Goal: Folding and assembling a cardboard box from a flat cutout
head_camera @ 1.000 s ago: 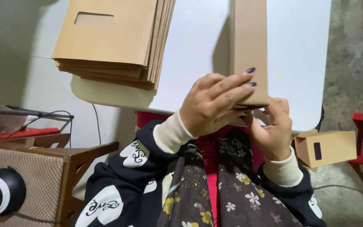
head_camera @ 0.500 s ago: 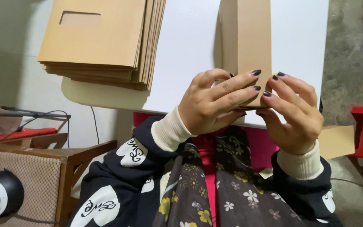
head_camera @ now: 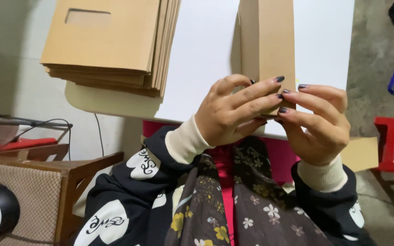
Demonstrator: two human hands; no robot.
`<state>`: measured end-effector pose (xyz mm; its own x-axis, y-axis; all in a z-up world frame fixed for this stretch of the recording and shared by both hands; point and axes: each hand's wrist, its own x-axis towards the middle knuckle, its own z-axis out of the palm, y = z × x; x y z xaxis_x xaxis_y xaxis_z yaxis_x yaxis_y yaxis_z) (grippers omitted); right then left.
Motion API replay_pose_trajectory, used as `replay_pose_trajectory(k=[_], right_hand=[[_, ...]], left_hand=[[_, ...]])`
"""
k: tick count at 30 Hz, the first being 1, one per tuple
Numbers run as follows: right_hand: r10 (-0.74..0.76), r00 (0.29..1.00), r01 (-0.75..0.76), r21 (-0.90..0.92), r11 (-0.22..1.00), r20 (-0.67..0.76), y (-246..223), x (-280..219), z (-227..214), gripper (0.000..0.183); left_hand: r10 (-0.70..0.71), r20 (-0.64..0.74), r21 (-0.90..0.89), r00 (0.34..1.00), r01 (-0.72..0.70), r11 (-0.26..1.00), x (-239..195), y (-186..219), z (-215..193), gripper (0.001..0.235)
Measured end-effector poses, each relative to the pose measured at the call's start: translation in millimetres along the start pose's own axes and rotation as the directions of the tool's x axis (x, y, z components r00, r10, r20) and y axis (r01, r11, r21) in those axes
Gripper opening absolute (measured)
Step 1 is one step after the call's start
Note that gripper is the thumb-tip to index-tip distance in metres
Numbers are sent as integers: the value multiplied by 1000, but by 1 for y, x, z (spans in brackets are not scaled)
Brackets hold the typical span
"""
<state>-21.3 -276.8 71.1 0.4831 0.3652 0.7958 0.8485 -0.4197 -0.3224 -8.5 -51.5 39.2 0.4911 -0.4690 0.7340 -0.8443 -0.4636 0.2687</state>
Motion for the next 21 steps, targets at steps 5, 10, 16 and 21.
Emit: replay_pose_trajectory(k=[5,10,16,21], right_hand=[[-12,999,13,-26,1000,37,-1,6,4,8],[-10,1000,10,15,1000,-14,-2,5,6,15],[-17,995,18,-10,1000,95,-14,19,6,11],[-10,994,15,-43,999,113,-30,34,6,15]], left_hand=[[-7,-8,3,1000,7,1000,-7,-1,8,38],[-51,32,-15,998,51,999,-12,-2,11,56],[-99,-63,-197,993,85,977,-14,-1,13,56],[-95,-139,-181,986,69,981,-19,-3,25,64]])
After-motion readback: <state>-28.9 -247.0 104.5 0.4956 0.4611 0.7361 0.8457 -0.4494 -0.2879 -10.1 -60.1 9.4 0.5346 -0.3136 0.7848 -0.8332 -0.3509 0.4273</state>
